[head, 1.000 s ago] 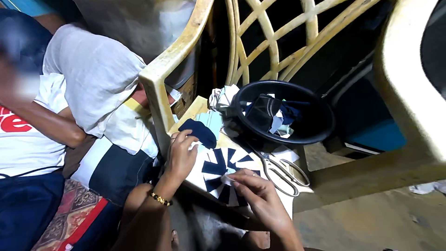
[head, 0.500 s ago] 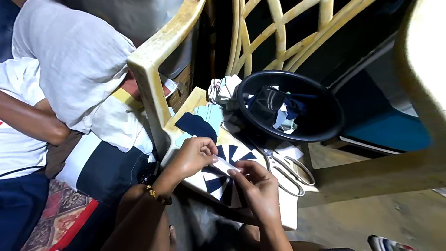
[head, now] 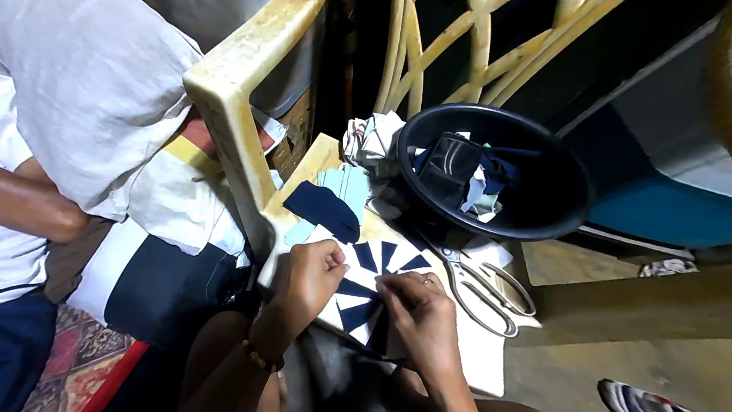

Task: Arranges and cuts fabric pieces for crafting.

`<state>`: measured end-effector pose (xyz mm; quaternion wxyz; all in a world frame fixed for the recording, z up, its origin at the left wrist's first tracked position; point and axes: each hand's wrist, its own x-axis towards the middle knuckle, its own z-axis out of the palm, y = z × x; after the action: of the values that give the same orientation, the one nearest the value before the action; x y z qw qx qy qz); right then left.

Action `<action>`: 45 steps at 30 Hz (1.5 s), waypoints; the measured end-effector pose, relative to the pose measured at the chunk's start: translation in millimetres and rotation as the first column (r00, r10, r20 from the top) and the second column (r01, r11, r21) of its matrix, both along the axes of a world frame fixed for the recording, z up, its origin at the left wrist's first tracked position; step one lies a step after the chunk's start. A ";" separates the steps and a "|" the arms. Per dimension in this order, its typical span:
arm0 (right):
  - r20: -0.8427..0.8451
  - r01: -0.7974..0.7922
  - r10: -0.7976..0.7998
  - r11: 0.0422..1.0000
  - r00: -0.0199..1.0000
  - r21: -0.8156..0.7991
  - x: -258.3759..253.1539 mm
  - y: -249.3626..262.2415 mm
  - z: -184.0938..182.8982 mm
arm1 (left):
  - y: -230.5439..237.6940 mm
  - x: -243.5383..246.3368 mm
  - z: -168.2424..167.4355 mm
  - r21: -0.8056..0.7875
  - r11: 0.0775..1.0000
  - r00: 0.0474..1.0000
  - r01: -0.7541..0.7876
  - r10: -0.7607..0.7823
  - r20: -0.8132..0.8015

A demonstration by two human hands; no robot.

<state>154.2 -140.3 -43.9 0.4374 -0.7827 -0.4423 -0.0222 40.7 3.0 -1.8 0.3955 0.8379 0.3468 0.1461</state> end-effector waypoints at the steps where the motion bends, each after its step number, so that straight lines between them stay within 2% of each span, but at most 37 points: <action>1: 0.007 -0.001 0.001 1.000 1.000 -0.009 0.0 0.1 0.3 | -0.5 0.3 -1.5 0.023 1.000 1.000 0.002 -0.002 0.003; 8: 0.032 0.003 -0.002 0.999 0.999 -0.033 0.6 3.4 -2.2 | -0.9 3.1 -4.3 0.090 0.996 1.000 -0.013 0.013 -0.007; 16: 0.024 0.016 -0.015 0.999 1.000 -0.048 1.6 2.4 -2.1 | -1.1 5.1 -10.6 0.112 0.993 0.997 -0.032 0.023 0.077; 30: 0.020 0.007 -0.006 0.998 1.000 -0.062 1.1 3.1 -3.7 | -0.9 6.8 -9.1 0.131 0.991 1.000 -0.020 0.018 0.014; 37: 0.031 0.018 -0.017 0.999 0.999 -0.030 0.7 2.2 -1.0 | -1.1 5.7 -15.1 0.153 0.985 0.986 -0.080 0.056 0.158; 41: 0.020 0.008 -0.007 0.999 1.000 -0.053 0.8 2.5 -2.0 | 0.5 5.3 -11.0 0.109 0.993 0.997 -0.041 0.033 0.070; 45: 0.016 0.006 -0.005 0.998 1.000 -0.066 0.8 3.5 -3.7 | 0.3 6.0 -11.0 0.142 0.990 0.999 -0.021 0.016 0.034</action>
<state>155.0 -136.9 -47.6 0.4078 -0.7976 -0.4442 -0.0150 46.8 3.3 -12.9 0.3390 0.8582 0.3368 0.1876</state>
